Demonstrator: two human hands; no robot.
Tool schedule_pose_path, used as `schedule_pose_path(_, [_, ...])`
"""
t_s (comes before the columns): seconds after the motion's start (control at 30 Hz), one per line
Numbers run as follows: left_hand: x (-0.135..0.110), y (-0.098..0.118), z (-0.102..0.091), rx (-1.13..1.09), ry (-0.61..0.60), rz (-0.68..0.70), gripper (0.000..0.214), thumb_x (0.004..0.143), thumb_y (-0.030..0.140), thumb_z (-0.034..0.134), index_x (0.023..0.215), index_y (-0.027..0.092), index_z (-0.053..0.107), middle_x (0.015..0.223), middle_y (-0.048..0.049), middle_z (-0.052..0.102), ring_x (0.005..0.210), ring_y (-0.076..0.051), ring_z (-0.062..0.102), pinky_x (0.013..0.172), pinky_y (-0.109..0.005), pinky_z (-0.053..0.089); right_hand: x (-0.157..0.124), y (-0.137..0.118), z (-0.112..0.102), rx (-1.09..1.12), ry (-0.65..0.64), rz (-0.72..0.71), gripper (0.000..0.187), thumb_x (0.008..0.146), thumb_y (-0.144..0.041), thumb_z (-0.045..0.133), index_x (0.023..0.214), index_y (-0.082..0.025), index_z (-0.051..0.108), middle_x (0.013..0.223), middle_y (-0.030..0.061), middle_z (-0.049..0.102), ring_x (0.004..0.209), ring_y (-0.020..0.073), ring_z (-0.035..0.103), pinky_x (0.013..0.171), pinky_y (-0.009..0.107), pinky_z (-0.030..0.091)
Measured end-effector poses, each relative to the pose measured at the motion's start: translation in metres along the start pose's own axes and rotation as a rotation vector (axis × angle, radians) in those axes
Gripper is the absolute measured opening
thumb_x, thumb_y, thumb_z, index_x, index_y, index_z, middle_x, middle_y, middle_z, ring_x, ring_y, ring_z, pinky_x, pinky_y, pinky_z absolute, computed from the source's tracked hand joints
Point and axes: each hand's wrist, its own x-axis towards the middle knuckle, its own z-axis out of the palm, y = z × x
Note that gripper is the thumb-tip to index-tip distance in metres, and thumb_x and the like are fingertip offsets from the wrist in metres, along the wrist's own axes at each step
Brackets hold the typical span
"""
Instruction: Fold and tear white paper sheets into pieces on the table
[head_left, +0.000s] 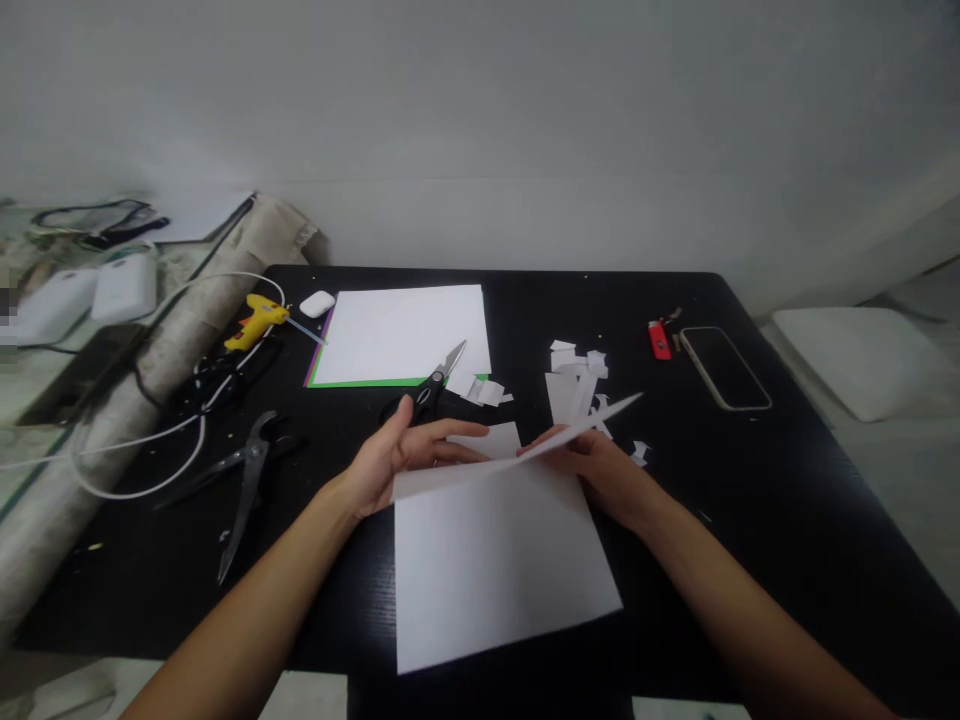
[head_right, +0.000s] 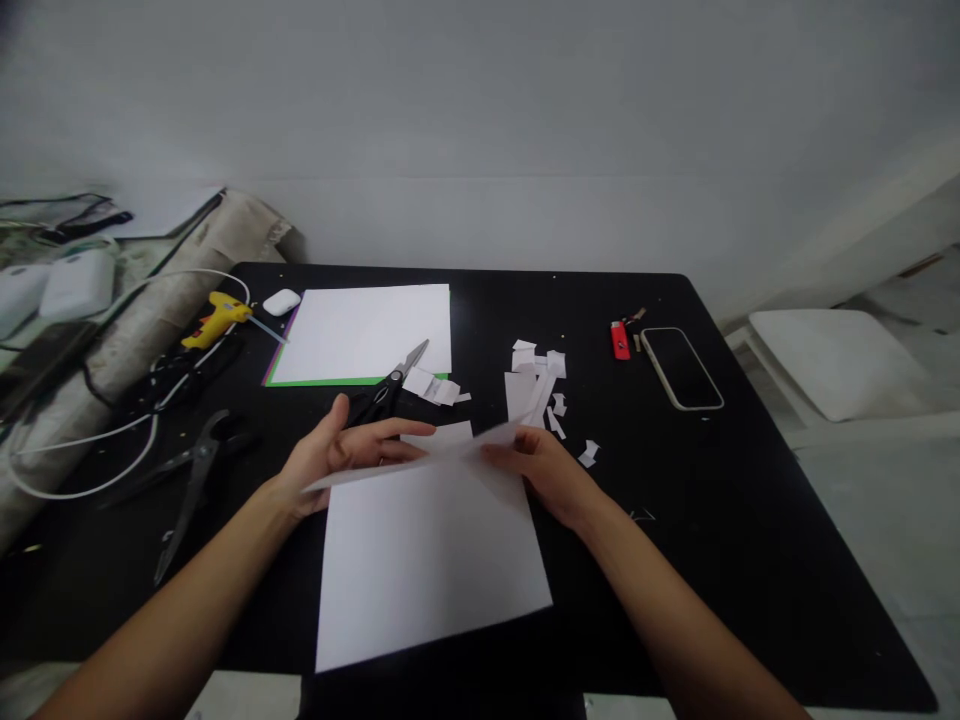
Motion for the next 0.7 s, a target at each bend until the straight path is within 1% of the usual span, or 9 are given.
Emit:
schedule_pose_path(0.1, [0.001, -0.003, -0.006, -0.039, 0.088, 0.107, 0.087, 0.079, 0.085, 0.052, 0.122, 0.011, 0.072, 0.111, -0.0196, 0.077, 0.107, -0.039, 0.071, 0.091, -0.045, 0.055, -0.001, -0.002, 0.002, 0.047, 0.056, -0.034, 0.025, 0.072, -0.036, 0.089, 0.091, -0.024, 0.081, 0.092, 0.0050, 0.079, 0.083, 0.0232, 0.073, 0.077, 0.036, 0.058])
schedule_pose_path(0.2, [0.005, -0.011, -0.015, -0.088, 0.125, 0.192, 0.075, 0.085, 0.072, 0.058, 0.124, 0.010, 0.070, 0.110, -0.0177, 0.077, 0.115, -0.040, 0.067, 0.103, -0.049, 0.049, -0.001, -0.002, 0.001, 0.077, 0.110, -0.039, 0.031, 0.071, -0.036, 0.090, 0.098, -0.023, 0.080, 0.098, 0.0053, 0.079, 0.087, 0.0222, 0.073, 0.081, 0.034, 0.058])
schedule_pose_path(0.3, [0.008, -0.015, -0.017, -0.083, 0.165, 0.263, 0.065, 0.084, 0.057, 0.071, 0.128, 0.010, 0.067, 0.112, -0.0166, 0.077, 0.117, -0.038, 0.068, 0.107, -0.048, 0.047, 0.000, -0.001, -0.001, 0.072, 0.166, -0.056, 0.034, 0.070, -0.035, 0.091, 0.099, -0.023, 0.079, 0.099, 0.0058, 0.079, 0.088, 0.0228, 0.073, 0.083, 0.035, 0.057])
schedule_pose_path(0.37, [0.009, -0.014, -0.015, -0.061, 0.185, 0.313, 0.066, 0.082, 0.055, 0.074, 0.130, 0.010, 0.066, 0.114, -0.0171, 0.077, 0.116, -0.038, 0.068, 0.105, -0.047, 0.049, 0.001, -0.001, -0.002, 0.073, 0.201, -0.071, 0.033, 0.070, -0.034, 0.091, 0.099, -0.024, 0.079, 0.100, 0.0056, 0.079, 0.090, 0.0235, 0.073, 0.084, 0.036, 0.057])
schedule_pose_path(0.43, [0.008, -0.011, -0.013, -0.044, 0.186, 0.347, 0.071, 0.081, 0.061, 0.073, 0.129, 0.009, 0.066, 0.116, -0.0181, 0.076, 0.115, -0.039, 0.068, 0.102, -0.047, 0.051, 0.002, 0.000, -0.002, 0.085, 0.229, -0.086, 0.030, 0.069, -0.032, 0.091, 0.095, -0.024, 0.079, 0.100, 0.0049, 0.079, 0.092, 0.0230, 0.072, 0.086, 0.036, 0.056])
schedule_pose_path(0.5, [0.009, -0.010, -0.011, -0.037, 0.186, 0.344, 0.075, 0.081, 0.069, 0.068, 0.126, 0.009, 0.067, 0.114, -0.0187, 0.076, 0.114, -0.040, 0.068, 0.099, -0.047, 0.053, 0.003, 0.001, -0.002, 0.112, 0.235, -0.086, 0.027, 0.068, -0.031, 0.091, 0.091, -0.023, 0.079, 0.099, 0.0043, 0.078, 0.091, 0.0223, 0.071, 0.088, 0.035, 0.055])
schedule_pose_path(0.57, [0.010, -0.009, -0.011, -0.033, 0.207, 0.326, 0.076, 0.084, 0.074, 0.060, 0.122, 0.009, 0.069, 0.109, -0.0181, 0.077, 0.109, -0.039, 0.070, 0.094, -0.045, 0.055, 0.003, 0.000, -0.003, 0.150, 0.224, -0.061, 0.025, 0.066, -0.029, 0.089, 0.087, -0.022, 0.079, 0.096, 0.0042, 0.078, 0.088, 0.0225, 0.071, 0.087, 0.036, 0.055])
schedule_pose_path(0.63, [0.011, -0.007, -0.011, -0.018, 0.265, 0.347, 0.069, 0.088, 0.071, 0.056, 0.117, 0.010, 0.072, 0.102, -0.0156, 0.078, 0.101, -0.035, 0.072, 0.087, -0.041, 0.056, 0.003, -0.002, -0.003, 0.182, 0.189, -0.038, 0.024, 0.061, -0.023, 0.086, 0.084, -0.023, 0.079, 0.093, 0.0036, 0.079, 0.088, 0.0238, 0.071, 0.086, 0.036, 0.055])
schedule_pose_path(0.7, [0.010, -0.004, -0.012, 0.036, 0.330, 0.389, 0.054, 0.088, 0.059, 0.060, 0.106, 0.011, 0.075, 0.092, -0.0121, 0.077, 0.088, -0.029, 0.072, 0.076, -0.035, 0.055, 0.000, -0.007, -0.004, 0.196, 0.111, -0.030, 0.027, 0.056, -0.018, 0.079, 0.083, -0.024, 0.079, 0.097, 0.0034, 0.079, 0.094, 0.0267, 0.071, 0.087, 0.038, 0.054])
